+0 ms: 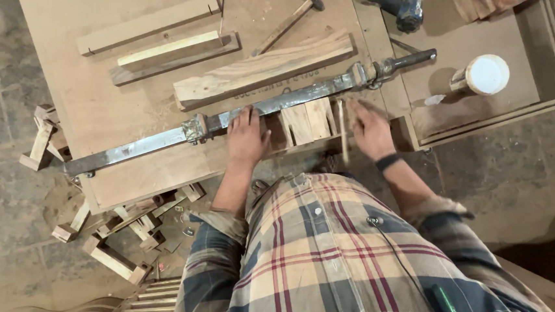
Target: The person assembles small wooden frames by applying glue to the edges of wooden pieces, clamping them together, and securing them with a pneumatic nail gun. The person repeats this process for multiple frames, handling glue, clamps, and wood pieces throughout.
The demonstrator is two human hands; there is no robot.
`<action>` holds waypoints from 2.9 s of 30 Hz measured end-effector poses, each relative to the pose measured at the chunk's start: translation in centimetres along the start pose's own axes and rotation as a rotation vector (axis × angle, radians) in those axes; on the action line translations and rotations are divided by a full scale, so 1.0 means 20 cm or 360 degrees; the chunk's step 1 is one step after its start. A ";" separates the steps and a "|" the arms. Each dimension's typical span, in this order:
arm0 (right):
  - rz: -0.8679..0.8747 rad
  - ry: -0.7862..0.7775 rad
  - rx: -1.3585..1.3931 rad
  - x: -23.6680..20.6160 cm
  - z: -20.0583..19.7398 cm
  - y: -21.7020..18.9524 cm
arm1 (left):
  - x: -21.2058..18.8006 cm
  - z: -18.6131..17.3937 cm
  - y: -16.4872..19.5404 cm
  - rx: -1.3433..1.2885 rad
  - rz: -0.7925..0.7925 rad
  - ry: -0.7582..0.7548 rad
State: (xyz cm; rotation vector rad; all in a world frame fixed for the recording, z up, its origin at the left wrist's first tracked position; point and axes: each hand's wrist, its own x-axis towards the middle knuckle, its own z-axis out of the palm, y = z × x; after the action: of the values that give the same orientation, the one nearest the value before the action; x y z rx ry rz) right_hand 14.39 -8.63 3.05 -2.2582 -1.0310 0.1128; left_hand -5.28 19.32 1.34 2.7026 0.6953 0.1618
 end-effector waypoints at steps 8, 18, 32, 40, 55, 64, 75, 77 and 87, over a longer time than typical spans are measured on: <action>0.0597 -0.0191 -0.0028 0.01 0.24 0.03 | -0.03 0.01 -0.01 0.0019 0.0090 0.0033; 0.0709 0.0128 0.0848 -0.10 0.35 0.06 | -0.04 0.01 -0.04 0.0020 0.0168 -0.0094; 0.0725 -0.0734 0.0357 -0.73 0.76 -0.04 | -0.37 0.09 -0.21 -0.0262 0.0243 0.0235; -0.0460 -0.2535 0.0233 -0.81 0.84 0.09 | -1.45 0.60 -0.05 -0.0721 -0.0989 0.0710; 0.0188 -0.2095 -0.0421 -0.59 2.08 0.84 | -1.63 2.33 0.66 -0.1992 -0.1934 0.0417; -0.1123 -0.1758 -0.1373 -0.76 3.25 1.46 | -1.73 2.17 0.39 -0.2334 -0.1562 -0.0144; -0.0898 -0.2275 -0.1271 -0.94 2.81 0.96 | -1.66 2.34 0.45 -0.1943 -0.1605 0.0117; -0.1152 -0.2114 -0.0704 -1.00 2.51 0.66 | -1.66 2.32 0.45 -0.1990 -0.1639 0.0256; -0.0496 -0.2259 0.0221 -0.76 0.91 -0.26 | -1.76 1.11 0.80 -0.1748 -0.1550 0.0713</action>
State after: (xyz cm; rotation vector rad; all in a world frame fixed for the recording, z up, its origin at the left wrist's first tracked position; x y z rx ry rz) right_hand -5.34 -7.30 -10.91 -1.6382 -1.8968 1.7361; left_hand -24.63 -17.67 -14.53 1.1263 1.4128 0.6561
